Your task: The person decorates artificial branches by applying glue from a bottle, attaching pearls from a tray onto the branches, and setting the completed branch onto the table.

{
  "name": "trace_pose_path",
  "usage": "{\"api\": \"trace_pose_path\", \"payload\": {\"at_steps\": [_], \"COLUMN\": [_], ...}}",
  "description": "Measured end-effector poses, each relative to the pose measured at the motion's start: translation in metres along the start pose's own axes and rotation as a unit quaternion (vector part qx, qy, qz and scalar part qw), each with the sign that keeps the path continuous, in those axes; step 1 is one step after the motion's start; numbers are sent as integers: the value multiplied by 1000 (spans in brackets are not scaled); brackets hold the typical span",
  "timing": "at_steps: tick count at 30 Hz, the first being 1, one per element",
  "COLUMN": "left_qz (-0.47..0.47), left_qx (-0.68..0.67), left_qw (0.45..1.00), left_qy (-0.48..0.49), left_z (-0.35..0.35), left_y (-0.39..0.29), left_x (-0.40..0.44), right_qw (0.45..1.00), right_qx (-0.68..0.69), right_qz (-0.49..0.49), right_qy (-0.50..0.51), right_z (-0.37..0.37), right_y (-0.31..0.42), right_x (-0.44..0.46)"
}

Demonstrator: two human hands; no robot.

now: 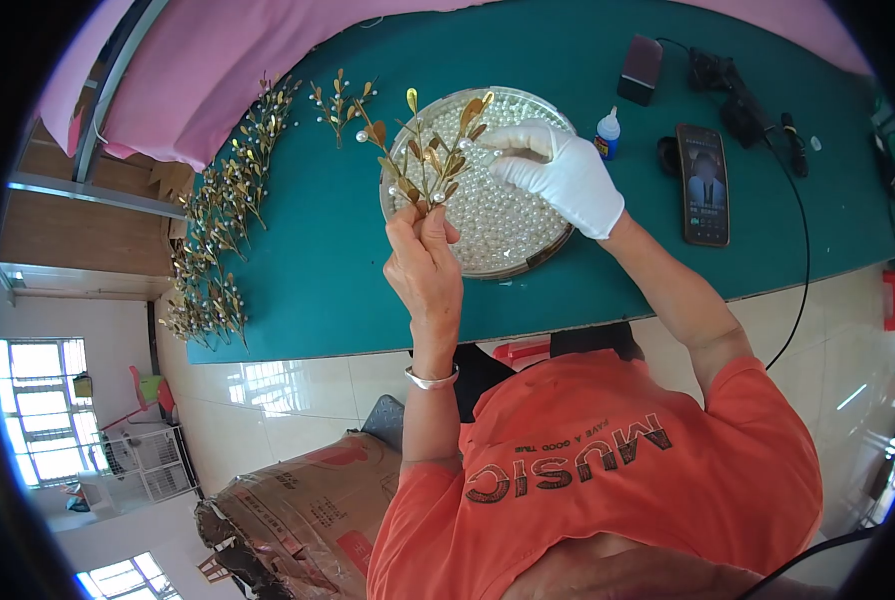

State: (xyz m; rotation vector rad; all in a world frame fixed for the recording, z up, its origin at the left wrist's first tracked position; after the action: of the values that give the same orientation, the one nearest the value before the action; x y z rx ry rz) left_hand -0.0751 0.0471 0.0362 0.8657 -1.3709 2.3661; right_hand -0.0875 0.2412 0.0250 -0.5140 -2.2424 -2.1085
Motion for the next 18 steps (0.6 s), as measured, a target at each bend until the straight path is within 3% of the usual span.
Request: {"api": "trace_pose_path", "payload": {"at_steps": [5,12,14,15,18], "left_qz": [-10,-18,-11,-11,-10], "left_qx": [7,23,25,25,24], "left_qw": [1000,1000,1000,1000,1000], "left_qy": [7,8,4,3,-2], "left_z": [-4,-7,-6,-6,-4], "left_y": [-5,-8,-7,-6,-6], "left_x": [-2,-4,-4,-3,-3], "right_qw": [986,963,998,998,982], "right_qx": [-131,-234,-44,-44,128], "right_qz": [99,122,10,10,-135], "right_qy": [-36,-61,-39,-39,26], "right_z": [3,6,7,10,4], "right_y": [15,26,8,7,-23], "right_x": [-2,-6,-4,-2,5]}}
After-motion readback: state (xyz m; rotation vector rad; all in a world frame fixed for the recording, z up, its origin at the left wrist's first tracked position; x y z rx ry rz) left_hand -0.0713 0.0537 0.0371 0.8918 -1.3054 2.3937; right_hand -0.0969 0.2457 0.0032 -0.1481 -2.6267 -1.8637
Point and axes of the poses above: each hand's wrist, its own x-axis towards the middle knuckle, its own z-axis out of the back of the hand, y = z × x, the point moved 10 cm from there along x, towards the middle knuckle, and after that the axes turned 8 degrees about -y, right-handed, at the moved point
